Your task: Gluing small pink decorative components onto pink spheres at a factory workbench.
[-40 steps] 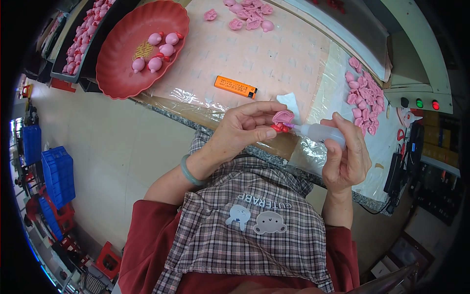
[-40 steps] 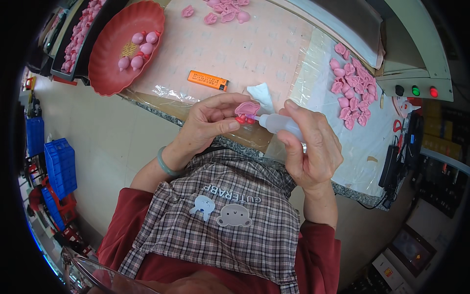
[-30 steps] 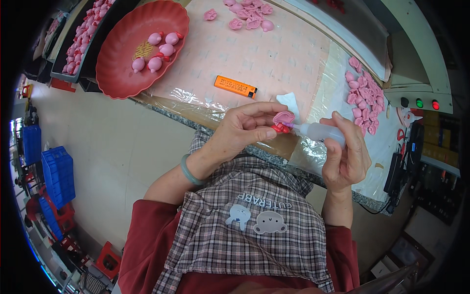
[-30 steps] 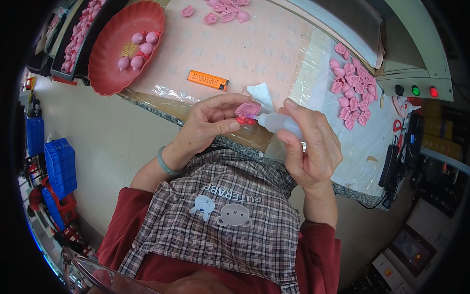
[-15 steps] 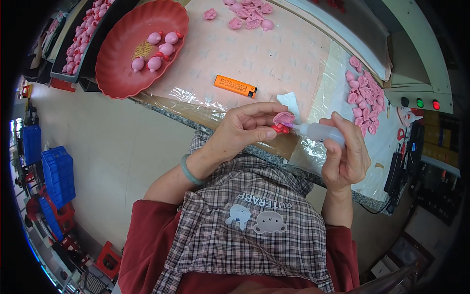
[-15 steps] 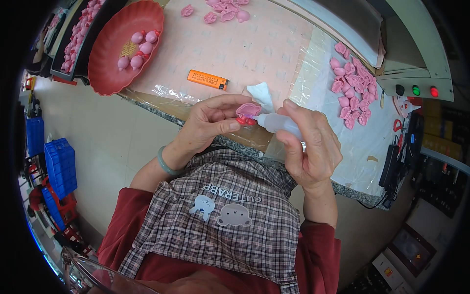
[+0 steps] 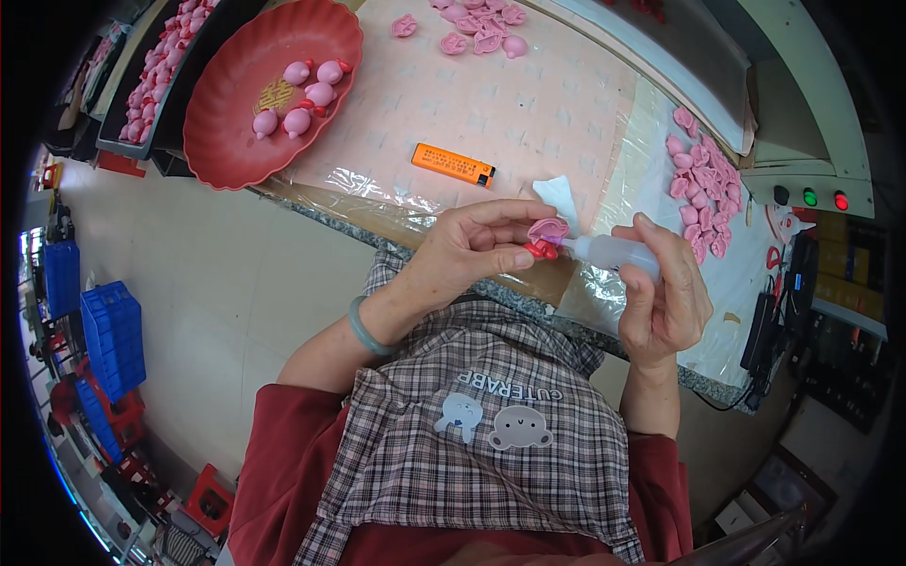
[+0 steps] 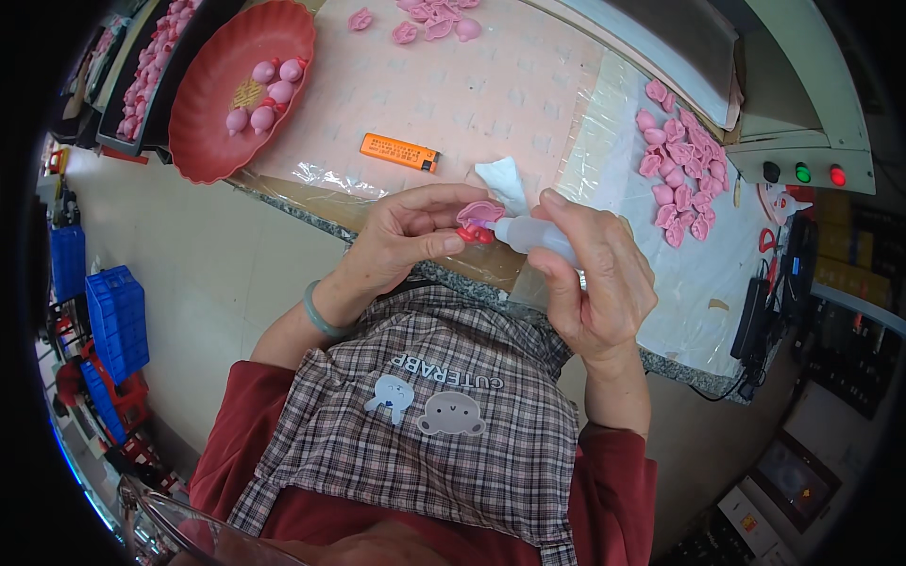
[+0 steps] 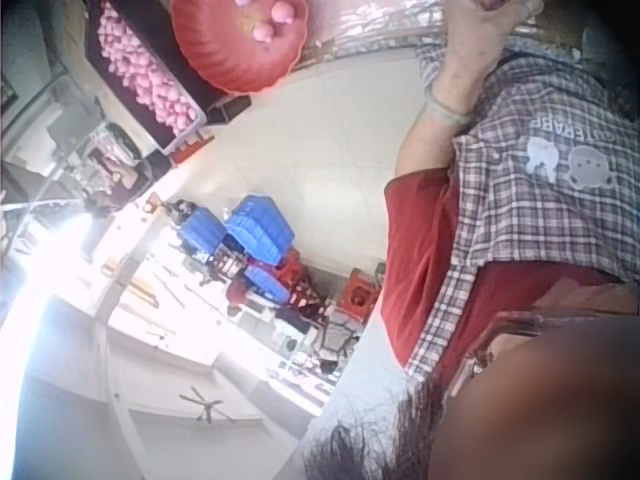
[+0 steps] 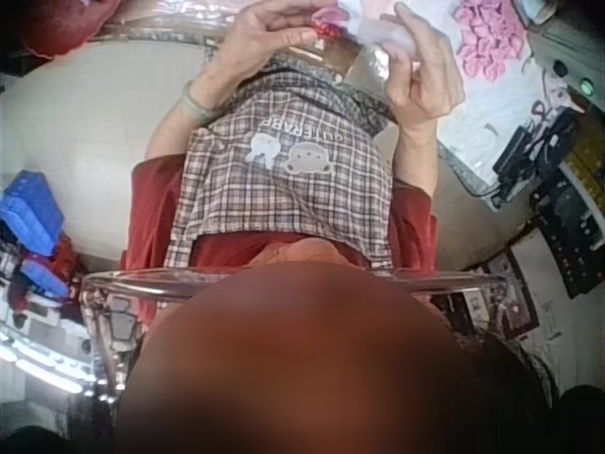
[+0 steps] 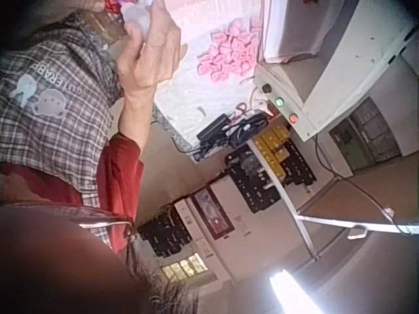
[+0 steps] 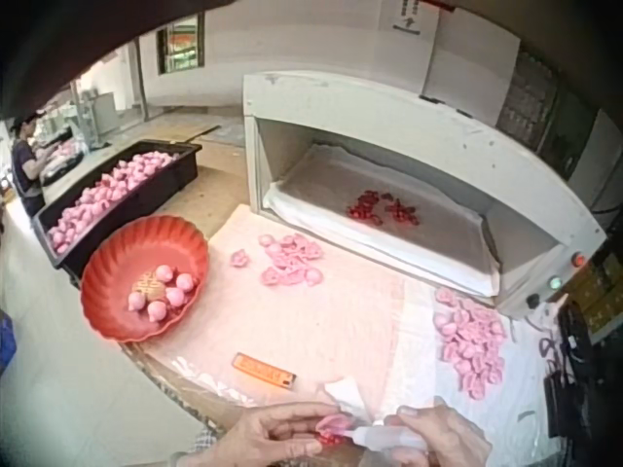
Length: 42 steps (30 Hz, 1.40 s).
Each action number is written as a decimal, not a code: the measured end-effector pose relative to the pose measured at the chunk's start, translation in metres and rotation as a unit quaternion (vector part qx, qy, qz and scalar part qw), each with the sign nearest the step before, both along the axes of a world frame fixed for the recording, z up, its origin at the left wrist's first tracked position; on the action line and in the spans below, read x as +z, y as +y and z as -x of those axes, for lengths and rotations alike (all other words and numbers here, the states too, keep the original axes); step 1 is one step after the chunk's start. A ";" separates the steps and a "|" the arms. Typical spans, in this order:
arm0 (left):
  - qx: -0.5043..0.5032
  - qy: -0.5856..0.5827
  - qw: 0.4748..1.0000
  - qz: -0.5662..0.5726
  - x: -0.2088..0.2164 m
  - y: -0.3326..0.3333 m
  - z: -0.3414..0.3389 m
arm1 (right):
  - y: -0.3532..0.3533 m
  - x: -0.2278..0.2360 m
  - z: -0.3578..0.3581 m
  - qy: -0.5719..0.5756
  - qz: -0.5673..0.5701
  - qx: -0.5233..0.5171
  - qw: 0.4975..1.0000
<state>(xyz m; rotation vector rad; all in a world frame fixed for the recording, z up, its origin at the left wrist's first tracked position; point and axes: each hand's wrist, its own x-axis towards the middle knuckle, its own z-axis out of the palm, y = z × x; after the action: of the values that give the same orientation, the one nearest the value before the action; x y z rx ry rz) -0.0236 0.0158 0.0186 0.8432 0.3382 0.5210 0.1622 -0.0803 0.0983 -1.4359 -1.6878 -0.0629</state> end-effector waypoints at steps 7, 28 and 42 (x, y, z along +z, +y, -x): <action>0.001 -0.002 1.000 -0.002 0.002 0.000 0.001 | 0.000 0.001 -0.002 0.011 -0.008 -0.004 1.000; -0.007 0.000 1.000 -0.025 0.000 0.001 0.000 | 0.000 -0.003 -0.005 0.009 -0.002 -0.023 1.000; -0.006 0.008 1.000 -0.012 -0.001 0.001 0.001 | 0.000 -0.003 -0.007 -0.058 -0.038 -0.021 0.997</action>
<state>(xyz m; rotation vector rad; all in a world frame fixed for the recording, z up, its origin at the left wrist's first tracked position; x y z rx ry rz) -0.0248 0.0172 0.0178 0.8731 0.3419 0.5089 0.1696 -0.0805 0.0951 -1.4351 -1.7290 -0.2358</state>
